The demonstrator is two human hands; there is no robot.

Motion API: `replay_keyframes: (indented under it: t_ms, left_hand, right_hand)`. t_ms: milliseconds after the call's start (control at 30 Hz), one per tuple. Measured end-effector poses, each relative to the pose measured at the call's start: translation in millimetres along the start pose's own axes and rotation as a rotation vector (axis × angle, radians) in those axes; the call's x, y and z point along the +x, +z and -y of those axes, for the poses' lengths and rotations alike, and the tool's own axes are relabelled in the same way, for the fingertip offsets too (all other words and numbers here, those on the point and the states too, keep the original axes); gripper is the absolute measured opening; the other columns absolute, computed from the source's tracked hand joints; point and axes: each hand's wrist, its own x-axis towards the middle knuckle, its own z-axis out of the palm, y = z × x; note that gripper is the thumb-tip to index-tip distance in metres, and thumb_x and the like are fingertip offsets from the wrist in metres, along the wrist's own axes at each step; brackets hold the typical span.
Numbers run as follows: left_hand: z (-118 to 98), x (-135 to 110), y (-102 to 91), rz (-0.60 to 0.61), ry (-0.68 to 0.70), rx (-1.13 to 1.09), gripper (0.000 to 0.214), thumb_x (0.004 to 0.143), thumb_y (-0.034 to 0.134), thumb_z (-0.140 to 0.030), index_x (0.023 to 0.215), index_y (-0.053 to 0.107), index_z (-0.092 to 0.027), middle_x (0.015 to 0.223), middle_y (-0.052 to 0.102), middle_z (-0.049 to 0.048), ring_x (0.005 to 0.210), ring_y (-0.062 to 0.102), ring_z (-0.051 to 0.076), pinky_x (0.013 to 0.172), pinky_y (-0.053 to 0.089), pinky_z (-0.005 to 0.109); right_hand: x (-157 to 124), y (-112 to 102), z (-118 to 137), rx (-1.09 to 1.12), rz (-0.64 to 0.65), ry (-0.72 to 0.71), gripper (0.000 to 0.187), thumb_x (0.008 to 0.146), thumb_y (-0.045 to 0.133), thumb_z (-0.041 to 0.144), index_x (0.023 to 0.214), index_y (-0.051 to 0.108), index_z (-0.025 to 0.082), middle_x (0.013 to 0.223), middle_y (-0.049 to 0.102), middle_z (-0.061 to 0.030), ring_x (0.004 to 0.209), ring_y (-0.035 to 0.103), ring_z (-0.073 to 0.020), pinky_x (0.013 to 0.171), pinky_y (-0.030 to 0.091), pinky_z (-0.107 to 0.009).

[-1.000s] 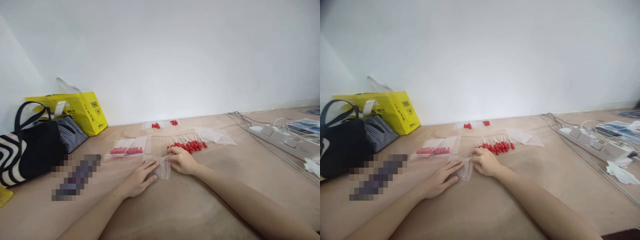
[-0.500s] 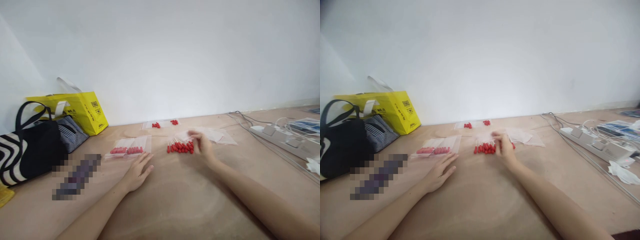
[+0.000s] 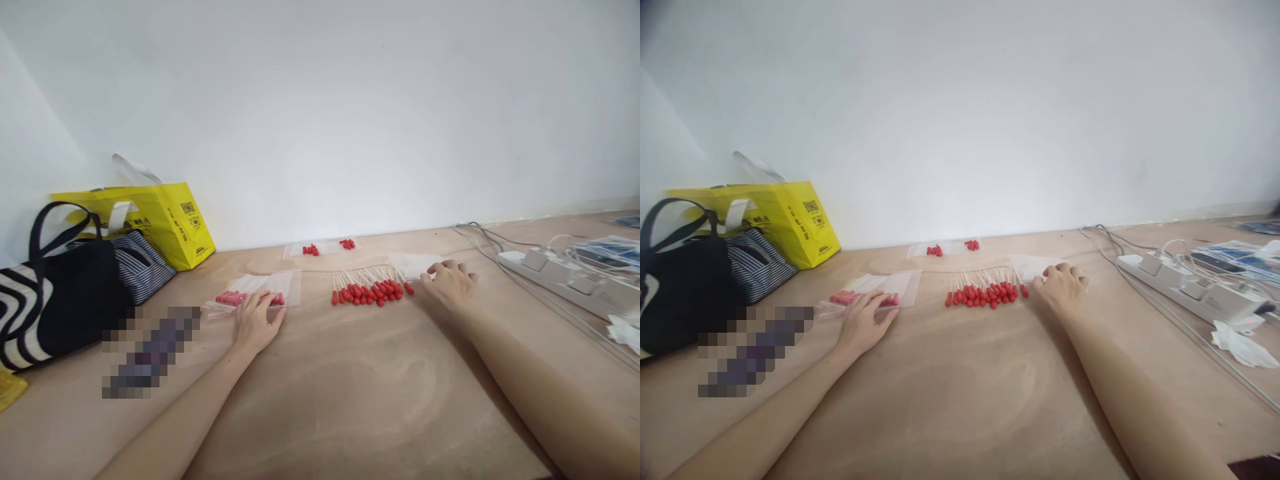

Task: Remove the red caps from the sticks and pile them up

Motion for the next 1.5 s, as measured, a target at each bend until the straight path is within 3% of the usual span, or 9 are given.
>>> replay_keyframes:
  t_ms: [233,500,633,767,933,1100,1200,1333,1500]
  left_hand:
    - [9.4,7.4,5.6,0.074,0.105,0.019,0.025,0.083,0.040,-0.033,0.092,0.059,-0.021,0.101,0.062,0.0047,0.094,0.055,0.021,0.081,0.043,0.032]
    - [9.2,13.5,7.3,0.051,0.248,0.053,0.028,0.086,0.035,-0.025,0.074,0.059,-0.015,0.076,0.063,0.0090,0.075,0.059,0.022,0.065,0.044,0.032]
    - [-5.7,-3.4,-3.8,0.023,0.536,-0.250,0.026,0.088,0.034,-0.021,0.078,0.058,-0.017,0.083,0.064,0.0046,0.082,0.059,0.015,0.074,0.045,0.027]
    - [-15.3,-22.5,-20.3,0.038,0.762,-0.480,0.026,0.089,0.033,-0.016,0.081,0.058,-0.019,0.086,0.065,0.0034,0.085,0.058,0.013,0.080,0.044,0.028]
    - [-22.8,-41.1,-36.1,0.020,0.704,-0.443,0.022,0.087,0.037,-0.017,0.077,0.056,-0.018,0.073,0.063,0.0020,0.072,0.057,0.012,0.067,0.046,0.023]
    - [-45.0,-54.6,-35.8,-0.002,0.730,-0.320,0.022,0.087,0.037,-0.015,0.076,0.056,-0.019,0.068,0.061,0.0000,0.061,0.054,0.010,0.061,0.044,0.021]
    - [-51.5,-55.8,-37.9,0.095,0.646,-0.341,0.013,0.084,0.045,-0.025,0.089,0.055,-0.019,0.079,0.062,0.0025,0.074,0.056,0.013,0.067,0.046,0.024]
    - [-36.4,-52.0,-46.1,0.207,0.614,-0.342,0.037,0.074,0.057,-0.038,0.104,0.050,-0.018,0.099,0.058,0.0070,0.092,0.054,0.019,0.080,0.046,0.030]
    - [-12.9,-49.9,-38.0,0.077,0.647,-0.195,0.017,0.085,0.040,-0.021,0.093,0.055,-0.018,0.088,0.061,0.0044,0.076,0.058,0.014,0.067,0.046,0.024]
  right_hand:
    - [-24.4,-22.2,46.6,0.136,-0.225,-0.199,0.016,0.069,0.047,0.022,0.074,0.062,0.018,0.093,0.055,-0.0080,0.084,0.043,-0.0234,0.074,0.025,-0.038]
    - [-67.8,-30.6,85.9,0.526,-0.102,-0.791,0.013,0.068,0.050,0.013,0.076,0.058,0.019,0.084,0.056,-0.0051,0.075,0.044,-0.0174,0.067,0.033,-0.031]
    - [-79.2,-29.6,92.2,0.634,0.067,-0.967,0.020,0.066,0.048,0.009,0.081,0.057,0.018,0.082,0.055,-0.0054,0.073,0.044,-0.0167,0.066,0.036,-0.030]
    - [-83.8,-29.6,94.0,0.675,0.194,-1.015,0.029,0.066,0.047,0.007,0.091,0.056,0.018,0.086,0.056,-0.0056,0.078,0.046,-0.0166,0.069,0.037,-0.030]
    - [-86.4,-27.7,98.5,0.717,0.297,-0.966,0.032,0.070,0.049,0.009,0.100,0.054,0.018,0.098,0.055,-0.0071,0.088,0.048,-0.0164,0.073,0.037,-0.028]
    - [-93.8,-30.1,119.9,0.647,0.339,-0.975,0.022,0.077,0.049,0.018,0.097,0.059,0.021,0.084,0.059,-0.0042,0.080,0.048,-0.0159,0.071,0.032,-0.030]
    - [-96.5,-33.3,130.0,0.594,0.378,-0.987,0.021,0.079,0.047,0.020,0.096,0.060,0.022,0.084,0.062,-0.0035,0.081,0.047,-0.0161,0.072,0.029,-0.032]
    - [-95.1,-33.2,131.3,0.552,0.431,-0.928,0.029,0.081,0.044,0.023,0.108,0.055,0.021,0.102,0.060,-0.0041,0.091,0.047,-0.0179,0.074,0.028,-0.033]
    - [-93.3,-30.8,128.5,0.584,0.457,-0.908,0.035,0.080,0.043,0.022,0.115,0.049,0.018,0.112,0.056,-0.0062,0.098,0.045,-0.0185,0.078,0.028,-0.033]
